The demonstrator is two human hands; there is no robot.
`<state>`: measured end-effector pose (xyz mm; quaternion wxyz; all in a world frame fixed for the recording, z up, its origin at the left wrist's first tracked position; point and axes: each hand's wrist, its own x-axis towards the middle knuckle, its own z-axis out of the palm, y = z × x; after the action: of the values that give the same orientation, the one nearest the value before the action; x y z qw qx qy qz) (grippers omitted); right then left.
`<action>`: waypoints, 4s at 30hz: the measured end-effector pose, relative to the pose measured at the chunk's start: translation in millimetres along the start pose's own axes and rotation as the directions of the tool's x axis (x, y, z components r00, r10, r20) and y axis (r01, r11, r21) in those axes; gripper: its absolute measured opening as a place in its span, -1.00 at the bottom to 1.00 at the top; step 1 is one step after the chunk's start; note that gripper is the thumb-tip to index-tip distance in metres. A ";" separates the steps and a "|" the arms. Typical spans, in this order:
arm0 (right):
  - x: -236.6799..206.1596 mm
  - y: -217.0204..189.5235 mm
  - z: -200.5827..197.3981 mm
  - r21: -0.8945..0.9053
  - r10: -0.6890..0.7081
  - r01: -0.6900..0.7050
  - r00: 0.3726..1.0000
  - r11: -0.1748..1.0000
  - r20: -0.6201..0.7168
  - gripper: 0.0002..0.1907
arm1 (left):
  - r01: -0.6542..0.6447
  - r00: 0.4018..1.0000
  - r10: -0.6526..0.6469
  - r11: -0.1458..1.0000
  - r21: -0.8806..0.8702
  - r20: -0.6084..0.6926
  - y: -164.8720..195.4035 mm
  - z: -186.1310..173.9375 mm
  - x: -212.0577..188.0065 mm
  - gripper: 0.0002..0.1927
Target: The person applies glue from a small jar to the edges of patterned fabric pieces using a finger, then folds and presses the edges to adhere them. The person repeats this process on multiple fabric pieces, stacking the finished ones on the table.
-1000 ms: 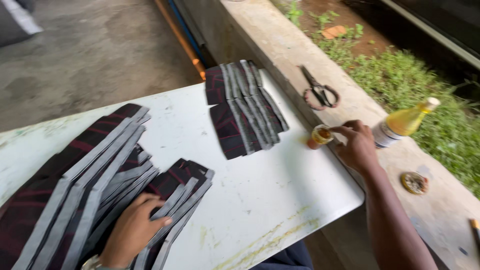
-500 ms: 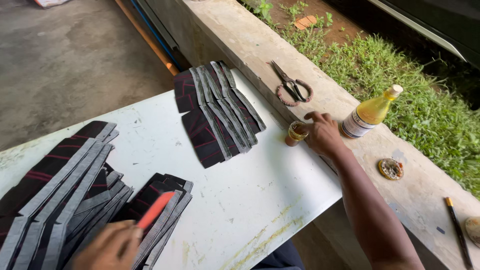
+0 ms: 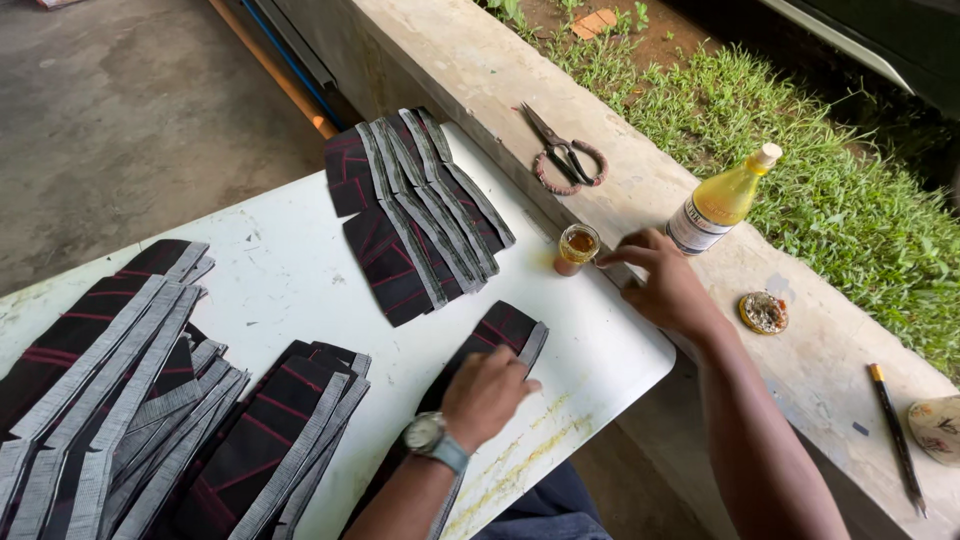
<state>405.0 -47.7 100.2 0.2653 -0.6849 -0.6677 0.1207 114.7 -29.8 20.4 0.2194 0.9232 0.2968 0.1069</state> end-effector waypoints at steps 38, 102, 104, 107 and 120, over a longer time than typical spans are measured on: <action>-97.9 -119.0 77.0 -0.321 0.249 -0.018 0.674 0.947 0.696 0.06 | 0.229 0.943 -0.183 0.962 -0.145 0.277 -44.5 -40.1 -41.0 -0.39; -9.6 -16.9 -14.7 0.058 -0.047 0.040 0.990 0.998 0.136 -0.42 | 0.371 0.875 -0.287 0.915 -0.157 0.390 -54.3 -66.4 -84.4 -0.11; -32.1 -31.6 -9.1 0.433 -0.093 -0.045 0.952 0.900 0.292 -0.19 | 0.424 0.848 -0.338 0.895 -0.139 0.409 -54.6 -64.4 -84.7 -0.12; -57.3 -55.5 27.8 0.308 -0.022 -0.447 0.540 0.840 0.841 0.29 | 0.412 0.858 -0.332 0.900 -0.141 0.392 -53.6 -63.0 -85.3 -0.15; -76.6 -96.6 73.0 -0.025 0.168 -0.248 0.576 0.968 0.800 0.19 | 0.393 0.865 -0.331 0.914 -0.099 0.378 -54.4 -59.7 -85.7 -0.15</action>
<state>278.8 -111.1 75.8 -0.0456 -0.6201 -0.6243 0.4730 -0.8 -20.8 41.7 0.3645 0.8321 0.4105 -0.0787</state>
